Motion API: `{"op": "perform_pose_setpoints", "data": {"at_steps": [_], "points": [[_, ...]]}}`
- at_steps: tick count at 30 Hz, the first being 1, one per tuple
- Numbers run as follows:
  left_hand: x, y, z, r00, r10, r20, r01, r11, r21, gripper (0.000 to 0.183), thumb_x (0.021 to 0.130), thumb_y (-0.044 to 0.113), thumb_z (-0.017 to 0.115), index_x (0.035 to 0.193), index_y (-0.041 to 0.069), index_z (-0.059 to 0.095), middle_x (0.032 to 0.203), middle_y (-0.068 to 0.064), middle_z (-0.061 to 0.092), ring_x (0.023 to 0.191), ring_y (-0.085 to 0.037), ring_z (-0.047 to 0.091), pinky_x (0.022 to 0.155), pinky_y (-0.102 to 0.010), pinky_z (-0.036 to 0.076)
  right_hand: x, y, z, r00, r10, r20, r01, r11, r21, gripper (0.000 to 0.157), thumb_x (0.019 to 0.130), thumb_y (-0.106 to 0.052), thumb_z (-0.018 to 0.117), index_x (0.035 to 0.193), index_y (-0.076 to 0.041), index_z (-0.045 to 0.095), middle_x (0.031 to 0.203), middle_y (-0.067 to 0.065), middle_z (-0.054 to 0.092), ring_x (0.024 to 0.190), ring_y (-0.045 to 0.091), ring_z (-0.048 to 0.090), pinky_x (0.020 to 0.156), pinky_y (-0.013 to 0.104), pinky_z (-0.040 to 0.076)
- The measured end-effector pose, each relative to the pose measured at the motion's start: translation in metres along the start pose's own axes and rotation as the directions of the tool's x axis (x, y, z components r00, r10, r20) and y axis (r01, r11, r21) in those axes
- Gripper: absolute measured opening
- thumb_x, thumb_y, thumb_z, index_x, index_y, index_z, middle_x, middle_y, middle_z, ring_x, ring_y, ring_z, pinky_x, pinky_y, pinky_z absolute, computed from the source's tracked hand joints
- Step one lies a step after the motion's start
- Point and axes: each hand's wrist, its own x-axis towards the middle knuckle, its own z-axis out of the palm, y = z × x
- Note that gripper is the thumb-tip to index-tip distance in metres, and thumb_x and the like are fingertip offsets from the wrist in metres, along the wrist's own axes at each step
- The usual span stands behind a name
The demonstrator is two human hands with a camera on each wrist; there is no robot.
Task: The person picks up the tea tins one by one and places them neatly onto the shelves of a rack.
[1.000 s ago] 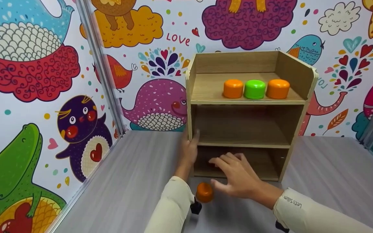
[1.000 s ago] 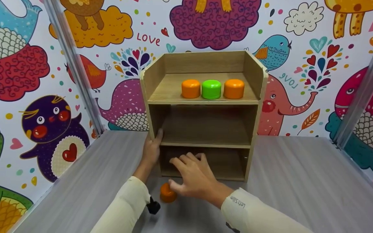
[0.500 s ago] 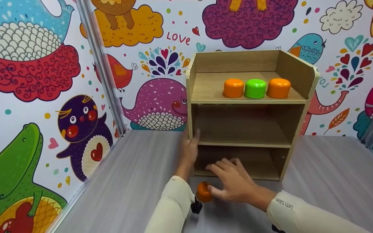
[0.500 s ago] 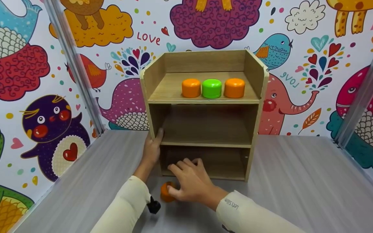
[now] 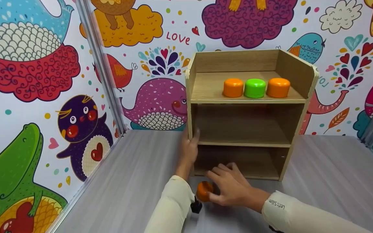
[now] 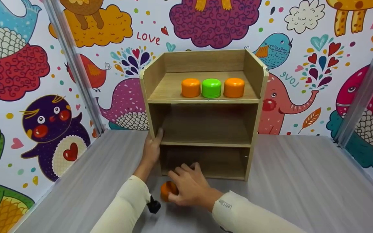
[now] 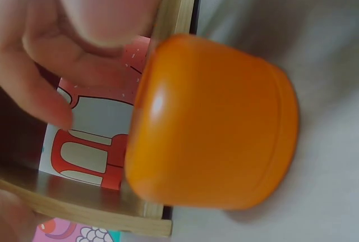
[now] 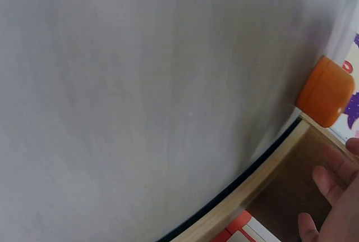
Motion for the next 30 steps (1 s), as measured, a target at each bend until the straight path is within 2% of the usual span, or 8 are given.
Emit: {"op": "perform_pose_setpoints", "data": {"at_steps": [5,11,15,22,30], "points": [[0.0,0.0,0.0,1.0,-0.013,-0.011,0.013,1.0,0.0,0.061,0.095,0.045,0.048,0.149,0.031,0.024,0.153,0.008,0.026,0.141,-0.01,0.021,0.116,-0.038,0.017,-0.001,-0.002,0.005,0.999,-0.02,0.03,0.021,0.999,-0.025,0.052,0.081,-0.062,0.051,0.117,-0.025,0.058,0.098,-0.006,0.06,0.089,0.016,0.052,0.079,0.052,0.041],[0.002,-0.001,0.0,1.0,0.006,0.003,-0.006,1.0,-0.017,0.058,0.096,0.042,0.049,0.148,0.035,0.024,0.152,0.01,0.027,0.14,-0.008,0.022,0.116,-0.037,0.017,0.0,-0.003,0.008,0.998,-0.025,0.064,0.027,0.999,-0.028,0.053,0.08,-0.064,0.051,0.116,-0.025,0.057,0.098,-0.007,0.06,0.088,0.015,0.05,0.079,0.052,0.04],[0.002,0.0,0.0,1.0,-0.005,0.002,0.005,1.0,-0.011,0.059,0.096,0.042,0.049,0.148,0.035,0.023,0.152,0.011,0.026,0.139,-0.006,0.022,0.116,-0.035,0.017,0.001,-0.004,0.011,0.996,-0.021,0.086,0.023,1.0,-0.02,0.052,0.08,-0.065,0.05,0.115,-0.026,0.057,0.097,-0.007,0.06,0.087,0.015,0.049,0.08,0.053,0.04],[0.002,-0.002,0.001,0.999,0.035,-0.01,-0.036,0.999,-0.018,0.059,0.096,0.039,0.049,0.149,0.03,0.023,0.153,0.01,0.026,0.14,-0.007,0.021,0.116,-0.036,0.017,0.0,-0.006,0.018,0.993,-0.015,0.116,0.017,1.0,-0.014,0.052,0.081,-0.066,0.048,0.116,-0.028,0.055,0.101,-0.008,0.06,0.091,0.014,0.05,0.079,0.052,0.038],[0.002,-0.001,0.002,1.0,0.022,-0.015,-0.022,0.999,-0.026,0.059,0.096,0.039,0.049,0.149,0.03,0.024,0.153,0.009,0.026,0.14,-0.008,0.022,0.116,-0.036,0.017,0.0,-0.008,0.022,0.984,0.001,0.176,-0.002,1.0,0.005,0.055,0.082,-0.067,0.047,0.122,-0.03,0.051,0.104,-0.008,0.059,0.095,0.013,0.05,0.082,0.051,0.036]]}}
